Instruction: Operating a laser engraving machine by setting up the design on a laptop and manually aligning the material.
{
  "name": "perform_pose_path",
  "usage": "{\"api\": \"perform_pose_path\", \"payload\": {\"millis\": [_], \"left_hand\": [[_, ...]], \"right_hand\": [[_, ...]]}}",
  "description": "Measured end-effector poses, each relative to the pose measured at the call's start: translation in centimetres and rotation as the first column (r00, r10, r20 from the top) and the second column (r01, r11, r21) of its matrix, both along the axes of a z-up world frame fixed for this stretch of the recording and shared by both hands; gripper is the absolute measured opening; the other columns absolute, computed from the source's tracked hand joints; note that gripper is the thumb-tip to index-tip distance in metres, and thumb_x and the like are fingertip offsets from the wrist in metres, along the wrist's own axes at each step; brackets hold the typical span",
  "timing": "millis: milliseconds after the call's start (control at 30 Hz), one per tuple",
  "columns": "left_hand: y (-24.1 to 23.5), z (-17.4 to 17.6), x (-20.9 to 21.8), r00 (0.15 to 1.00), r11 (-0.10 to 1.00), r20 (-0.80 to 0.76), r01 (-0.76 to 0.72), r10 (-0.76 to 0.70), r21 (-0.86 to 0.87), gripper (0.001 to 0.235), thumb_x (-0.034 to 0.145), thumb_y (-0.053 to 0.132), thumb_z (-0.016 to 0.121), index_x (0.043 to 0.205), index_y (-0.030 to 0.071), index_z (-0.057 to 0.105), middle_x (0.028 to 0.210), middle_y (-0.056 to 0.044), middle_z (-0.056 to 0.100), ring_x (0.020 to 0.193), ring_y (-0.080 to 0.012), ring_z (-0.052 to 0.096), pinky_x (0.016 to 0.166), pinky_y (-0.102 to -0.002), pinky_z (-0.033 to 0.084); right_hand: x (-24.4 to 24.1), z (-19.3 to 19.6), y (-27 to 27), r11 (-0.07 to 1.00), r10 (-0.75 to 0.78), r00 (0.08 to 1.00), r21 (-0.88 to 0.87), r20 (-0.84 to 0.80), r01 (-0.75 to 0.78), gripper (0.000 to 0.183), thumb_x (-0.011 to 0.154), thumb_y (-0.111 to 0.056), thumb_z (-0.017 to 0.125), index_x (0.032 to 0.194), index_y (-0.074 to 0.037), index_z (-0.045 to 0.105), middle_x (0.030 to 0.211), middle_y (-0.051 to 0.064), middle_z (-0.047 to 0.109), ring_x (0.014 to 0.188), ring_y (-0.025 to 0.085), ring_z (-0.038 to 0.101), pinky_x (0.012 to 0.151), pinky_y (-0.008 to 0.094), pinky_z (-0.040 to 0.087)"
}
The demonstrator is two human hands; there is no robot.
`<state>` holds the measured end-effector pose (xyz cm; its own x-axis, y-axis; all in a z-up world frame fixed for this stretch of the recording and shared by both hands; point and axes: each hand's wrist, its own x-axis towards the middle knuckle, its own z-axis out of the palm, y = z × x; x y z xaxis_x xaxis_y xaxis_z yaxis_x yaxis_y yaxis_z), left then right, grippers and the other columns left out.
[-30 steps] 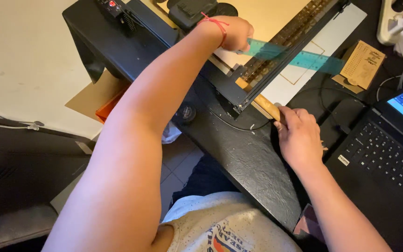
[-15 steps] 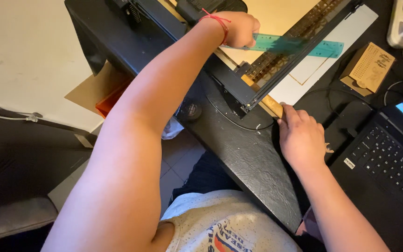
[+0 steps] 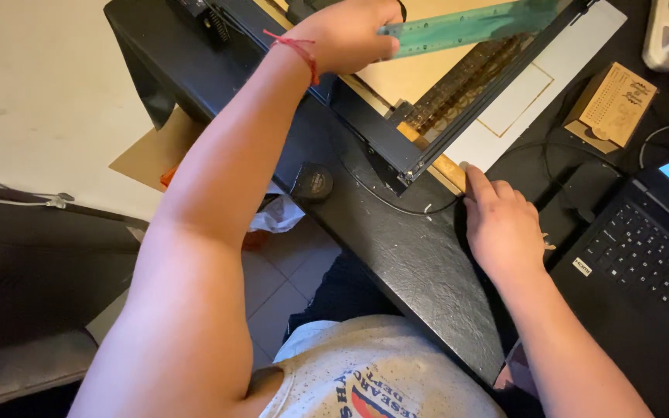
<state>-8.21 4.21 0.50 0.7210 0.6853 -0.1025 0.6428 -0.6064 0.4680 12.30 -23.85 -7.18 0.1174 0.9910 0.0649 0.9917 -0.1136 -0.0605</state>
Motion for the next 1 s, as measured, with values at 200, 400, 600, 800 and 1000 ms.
{"api": "perform_pose_path", "payload": {"millis": [200, 400, 600, 800, 1000], "left_hand": [[-0.1, -1.6, 1.2, 0.997, 0.998, -0.039, 0.061, -0.061, -0.003, 0.019, 0.092, 0.025, 0.048, 0.101, 0.009, 0.051, 0.097, -0.012, 0.06, 0.077, -0.0272, 0.057, 0.063, -0.046, 0.04], [0.8, -4.1, 2.4, 0.988, 0.998, -0.14, 0.061, -0.063, -0.016, 0.022, 0.094, 0.026, 0.049, 0.108, 0.01, 0.056, 0.108, -0.012, 0.067, 0.091, -0.0305, 0.063, 0.069, -0.047, 0.046], [0.1, -3.3, 2.0, 0.99, 0.998, -0.131, 0.056, -0.06, -0.035, 0.025, 0.097, 0.026, 0.046, 0.113, 0.008, 0.052, 0.109, -0.012, 0.065, 0.085, -0.0286, 0.061, 0.064, -0.045, 0.042], [0.9, -3.5, 1.5, 0.995, 0.994, -0.04, 0.098, -0.096, 0.049, 0.023, 0.093, 0.027, 0.047, 0.103, 0.006, 0.051, 0.114, -0.019, 0.061, 0.099, -0.0367, 0.059, 0.076, -0.051, 0.043], [-1.8, -0.3, -0.5, 0.995, 0.998, 0.088, 0.045, -0.047, 0.032, 0.015, 0.096, 0.026, 0.048, 0.093, 0.012, 0.045, 0.093, -0.01, 0.056, 0.079, -0.0261, 0.051, 0.065, -0.044, 0.037]], "right_hand": [[-0.1, 0.3, 0.0, 0.996, -0.053, 0.997, -0.076, -0.055, 0.049, 0.053, 0.1, -0.023, 0.048, 0.153, -0.02, 0.042, 0.095, 0.016, 0.058, 0.086, 0.042, 0.059, 0.077, 0.054, 0.048], [0.3, -0.1, 0.4, 0.995, -0.084, 0.996, -0.057, -0.003, 0.084, 0.052, 0.101, -0.025, 0.048, 0.151, -0.014, 0.044, 0.103, 0.019, 0.061, 0.091, 0.044, 0.06, 0.075, 0.057, 0.049], [0.2, -0.1, 0.5, 0.993, -0.1, 0.988, -0.056, 0.117, 0.107, 0.056, 0.099, -0.031, 0.049, 0.153, -0.017, 0.042, 0.106, 0.017, 0.065, 0.091, 0.041, 0.062, 0.074, 0.053, 0.048], [0.6, -0.5, 0.1, 0.998, -0.066, 0.97, -0.007, 0.232, 0.07, 0.062, 0.095, -0.036, 0.053, 0.153, -0.016, 0.045, 0.109, 0.012, 0.068, 0.091, 0.036, 0.065, 0.072, 0.048, 0.048], [0.7, -0.1, -0.1, 0.997, -0.062, 0.981, -0.033, 0.185, 0.069, 0.056, 0.098, -0.031, 0.051, 0.152, -0.016, 0.044, 0.111, 0.011, 0.07, 0.092, 0.037, 0.066, 0.075, 0.048, 0.048]]}}
